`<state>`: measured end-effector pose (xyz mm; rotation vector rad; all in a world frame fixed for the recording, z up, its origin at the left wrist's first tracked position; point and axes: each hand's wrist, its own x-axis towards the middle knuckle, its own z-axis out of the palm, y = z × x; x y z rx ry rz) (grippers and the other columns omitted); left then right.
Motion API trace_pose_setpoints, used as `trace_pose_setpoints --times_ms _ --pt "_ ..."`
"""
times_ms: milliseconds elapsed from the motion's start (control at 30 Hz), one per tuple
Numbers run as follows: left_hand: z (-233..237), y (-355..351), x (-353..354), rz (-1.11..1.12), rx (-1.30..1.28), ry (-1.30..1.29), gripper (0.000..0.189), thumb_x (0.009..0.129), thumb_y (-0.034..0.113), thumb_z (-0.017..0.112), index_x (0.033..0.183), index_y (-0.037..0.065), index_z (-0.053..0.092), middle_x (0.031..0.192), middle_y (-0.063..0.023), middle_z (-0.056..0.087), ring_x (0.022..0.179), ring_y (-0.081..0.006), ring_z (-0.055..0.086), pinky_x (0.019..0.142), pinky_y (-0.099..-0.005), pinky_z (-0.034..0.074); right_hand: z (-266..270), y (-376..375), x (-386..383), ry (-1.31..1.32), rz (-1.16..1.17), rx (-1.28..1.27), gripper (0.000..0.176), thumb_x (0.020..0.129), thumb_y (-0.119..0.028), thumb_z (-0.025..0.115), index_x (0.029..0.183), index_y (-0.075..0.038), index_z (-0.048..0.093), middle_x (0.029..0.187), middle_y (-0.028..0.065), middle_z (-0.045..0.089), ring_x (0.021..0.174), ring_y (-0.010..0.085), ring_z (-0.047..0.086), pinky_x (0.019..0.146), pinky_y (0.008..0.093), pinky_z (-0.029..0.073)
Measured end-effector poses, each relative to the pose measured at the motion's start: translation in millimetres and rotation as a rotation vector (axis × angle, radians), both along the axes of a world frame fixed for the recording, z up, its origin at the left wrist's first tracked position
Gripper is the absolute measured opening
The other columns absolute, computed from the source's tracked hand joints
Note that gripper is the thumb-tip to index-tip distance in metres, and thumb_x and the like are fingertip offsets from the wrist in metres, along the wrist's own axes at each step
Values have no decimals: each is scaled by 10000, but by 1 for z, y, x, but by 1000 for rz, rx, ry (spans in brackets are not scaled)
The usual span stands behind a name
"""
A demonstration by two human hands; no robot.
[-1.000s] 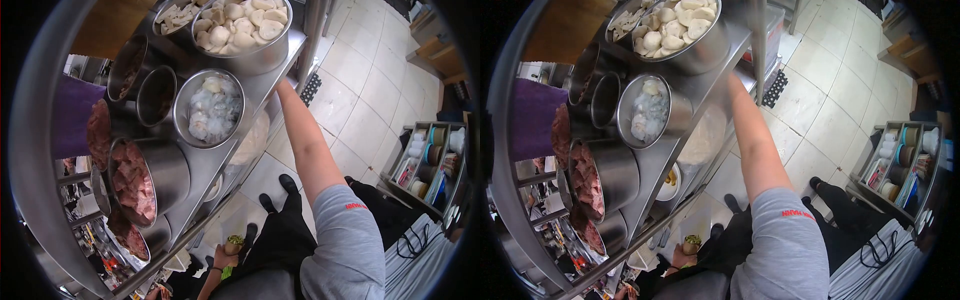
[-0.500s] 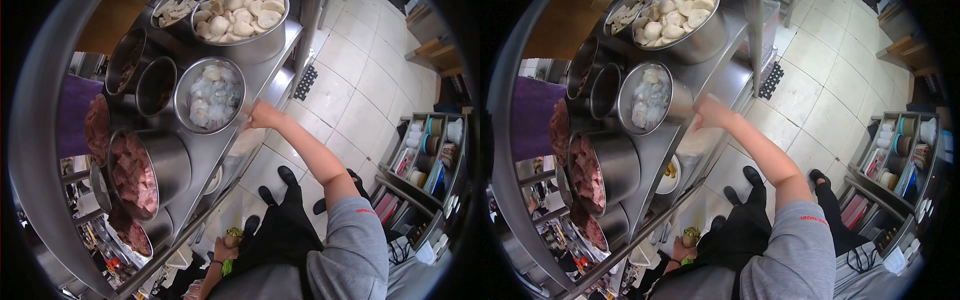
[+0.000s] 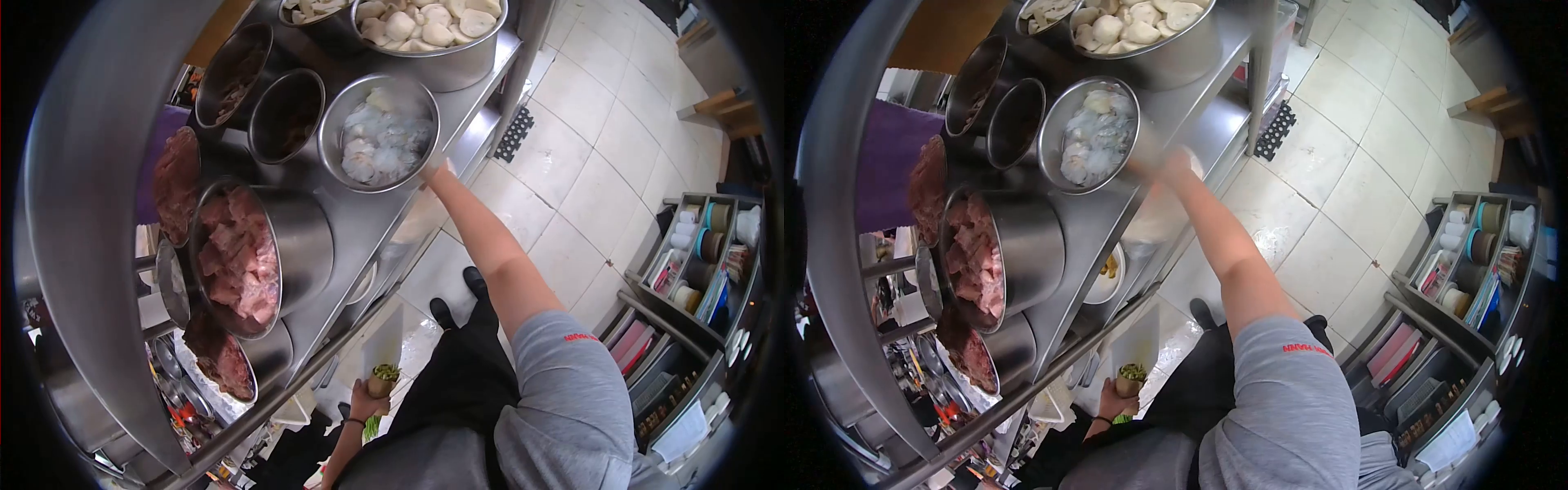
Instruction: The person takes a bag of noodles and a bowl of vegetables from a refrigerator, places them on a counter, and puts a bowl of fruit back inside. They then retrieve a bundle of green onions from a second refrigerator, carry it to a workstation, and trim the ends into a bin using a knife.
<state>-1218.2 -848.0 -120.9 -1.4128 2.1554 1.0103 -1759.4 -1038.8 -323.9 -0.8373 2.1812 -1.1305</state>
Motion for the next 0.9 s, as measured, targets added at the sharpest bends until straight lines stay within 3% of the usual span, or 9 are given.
trace_pose_setpoints --times_ms 67,133,200,433,567,700,800,867,900 --pt "3 0 1 17 8 -14 579 468 316 776 918 14 575 892 -175 492 820 -332 528 755 -381 450 -4 -3 -1 260 -66 -49 480 623 -402 686 985 -91 634 1056 151 583 989 278 558 845 361 441" --pt "3 -1 4 33 18 -26 580 468 317 776 919 13 574 892 -176 490 823 -336 526 754 -384 451 -35 -10 -8 233 -9 13 482 610 -388 697 968 -71 637 1048 162 584 1003 283 553 853 361 439" --pt "-3 -3 11 -47 4 -71 576 471 322 775 909 9 570 891 -175 484 825 -343 523 747 -391 453 -54 -10 -14 393 14 -137 460 644 -327 699 1007 -57 614 1075 144 576 1010 274 547 862 354 435" --pt "-9 -7 15 -72 22 -62 569 484 330 766 908 10 563 883 -172 478 825 -345 518 745 -393 455 126 14 -16 -357 242 -767 490 793 -251 538 1210 -48 380 1194 133 483 1074 252 497 921 355 416" --pt "-17 -13 20 -84 15 -54 578 481 346 764 902 7 559 883 -171 478 820 -344 514 743 -393 454 208 12 -4 -522 424 -956 517 878 -208 446 1326 -43 247 1262 127 430 1111 240 468 954 355 406" --pt "-13 -16 15 -77 -3 -65 589 474 353 767 900 7 556 874 -170 475 822 -343 508 743 -401 448 234 23 -4 -596 432 -898 418 917 -161 345 1306 -24 281 1269 113 421 1132 219 451 952 351 406" --pt "-16 -17 15 -88 -13 -55 595 472 347 770 908 7 552 873 -166 471 827 -341 504 747 -404 443 235 22 -3 -404 471 -846 422 921 -183 338 1309 -29 277 1274 113 415 1136 213 447 957 350 401" --pt "-20 -17 16 -72 4 -40 596 472 342 772 913 7 550 876 -163 470 827 -340 503 748 -403 443 247 27 3 -871 257 -883 470 706 -273 673 1112 -70 552 1144 109 537 1088 263 482 941 353 367" --pt "-20 -17 17 -54 19 -26 598 472 336 773 917 7 547 878 -160 469 827 -339 503 748 -401 443 238 26 -1 -833 241 -867 468 707 -275 669 1111 -70 553 1144 111 537 1088 264 483 940 354 368"
